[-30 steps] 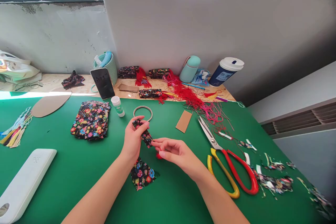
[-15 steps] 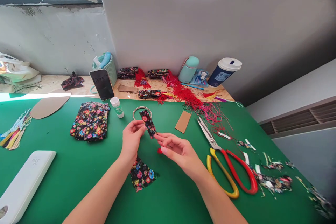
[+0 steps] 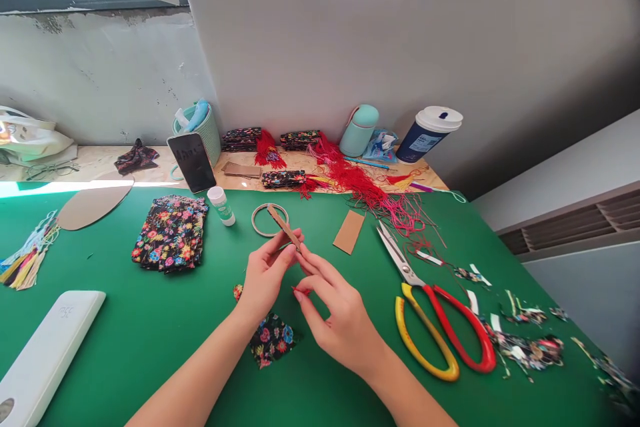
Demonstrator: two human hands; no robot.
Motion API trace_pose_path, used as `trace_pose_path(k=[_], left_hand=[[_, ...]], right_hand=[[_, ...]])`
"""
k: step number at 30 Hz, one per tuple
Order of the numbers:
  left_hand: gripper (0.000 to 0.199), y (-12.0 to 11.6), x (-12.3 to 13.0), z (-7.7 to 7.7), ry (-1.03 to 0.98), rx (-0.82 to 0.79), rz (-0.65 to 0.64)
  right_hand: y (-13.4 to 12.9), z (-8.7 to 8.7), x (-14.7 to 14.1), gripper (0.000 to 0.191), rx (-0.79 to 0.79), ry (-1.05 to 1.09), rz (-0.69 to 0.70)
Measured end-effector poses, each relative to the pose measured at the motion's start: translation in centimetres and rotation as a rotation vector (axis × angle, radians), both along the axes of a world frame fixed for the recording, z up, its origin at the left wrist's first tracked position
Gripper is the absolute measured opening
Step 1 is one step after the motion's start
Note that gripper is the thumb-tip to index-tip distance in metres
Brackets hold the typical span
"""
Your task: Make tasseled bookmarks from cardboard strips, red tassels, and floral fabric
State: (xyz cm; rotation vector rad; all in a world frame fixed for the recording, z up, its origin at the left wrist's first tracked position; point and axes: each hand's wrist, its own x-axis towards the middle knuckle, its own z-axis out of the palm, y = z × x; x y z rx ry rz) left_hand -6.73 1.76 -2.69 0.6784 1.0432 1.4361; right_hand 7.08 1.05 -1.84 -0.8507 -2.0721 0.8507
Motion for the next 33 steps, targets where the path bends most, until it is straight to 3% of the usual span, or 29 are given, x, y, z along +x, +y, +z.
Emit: trace_pose_path(k=[12, 22, 28, 33], left_hand=[[0.033, 0.1, -0.2, 0.7, -0.181, -0.002, -0.025], [0.035, 0.1, -0.2, 0.5, -0.142, -0.016, -0.03], [0.031, 0.4, -0.6, 0.3, -0.058, -0.033, 0.088], [0.029, 0.7, -1.2, 0.1, -0.032, -0.041, 0.183]], right_hand=[[0.0, 0.8, -0.1, 0.014, -0.143, 0.017, 0.087], [0.3, 0.8, 0.3, 0.012, -0.171, 0.023, 0.082], [1.0, 1.2, 0.8, 0.009, -0.205, 0.046, 0.008], [1.2, 2.4, 1.8, 0.008, -0.351, 0.091, 0.151]])
